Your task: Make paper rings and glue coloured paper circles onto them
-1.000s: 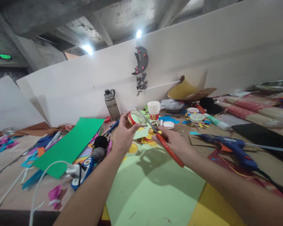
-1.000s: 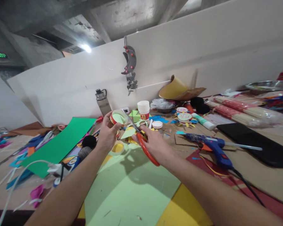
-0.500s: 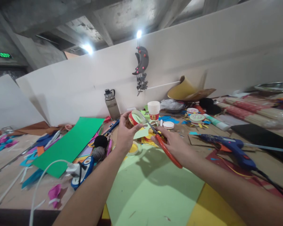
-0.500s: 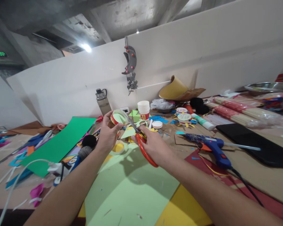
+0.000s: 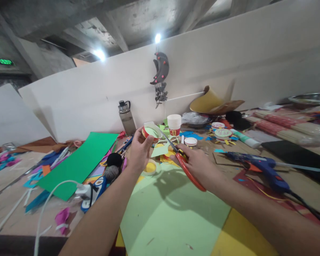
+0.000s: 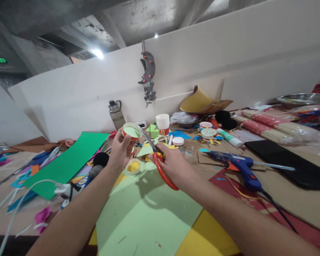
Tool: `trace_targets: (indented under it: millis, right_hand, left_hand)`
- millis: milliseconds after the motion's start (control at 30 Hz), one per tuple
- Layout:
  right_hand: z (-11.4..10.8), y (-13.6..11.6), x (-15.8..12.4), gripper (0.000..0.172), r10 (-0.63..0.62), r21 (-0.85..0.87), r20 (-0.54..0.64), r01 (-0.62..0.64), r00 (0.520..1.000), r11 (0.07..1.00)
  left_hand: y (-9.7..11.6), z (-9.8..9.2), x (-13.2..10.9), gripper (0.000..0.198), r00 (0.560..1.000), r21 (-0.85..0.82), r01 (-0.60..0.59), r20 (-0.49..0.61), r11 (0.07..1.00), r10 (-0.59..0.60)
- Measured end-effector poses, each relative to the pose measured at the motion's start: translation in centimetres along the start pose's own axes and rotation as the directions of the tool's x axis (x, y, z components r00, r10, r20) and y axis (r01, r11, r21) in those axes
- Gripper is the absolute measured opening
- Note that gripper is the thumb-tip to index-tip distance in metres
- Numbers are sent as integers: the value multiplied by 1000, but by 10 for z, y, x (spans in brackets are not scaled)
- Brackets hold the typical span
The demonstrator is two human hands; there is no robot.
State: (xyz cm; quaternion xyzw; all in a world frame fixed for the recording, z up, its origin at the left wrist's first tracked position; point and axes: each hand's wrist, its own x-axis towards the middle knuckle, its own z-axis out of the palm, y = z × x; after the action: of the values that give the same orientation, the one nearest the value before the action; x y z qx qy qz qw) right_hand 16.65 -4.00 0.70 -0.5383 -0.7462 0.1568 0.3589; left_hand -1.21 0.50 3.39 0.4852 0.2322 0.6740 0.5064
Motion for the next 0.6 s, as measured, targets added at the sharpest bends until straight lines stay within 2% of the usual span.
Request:
trace_targets:
  millis: [100, 233, 400, 600]
  right_hand:
    - [-1, -1, 0, 32, 10, -23, 3, -10, 1000, 1000]
    - [-4, -2, -1, 31, -40, -10, 1, 40, 999, 999]
    - [-6, 0, 0, 32, -65, -37, -9, 64, 998, 997]
    - [-4, 1, 1, 33, -74, -26, -4, 74, 997, 997]
  left_hand:
    - [1, -5, 2, 47, 999, 2, 2, 36, 1000, -2]
    - [0, -9, 4, 43, 997, -7, 9, 78, 1000, -9]
    - [-4, -7, 1, 48, 991, 9, 67, 113, 998, -68]
    - [-2, -7, 1, 44, 987, 3, 65, 144, 998, -65]
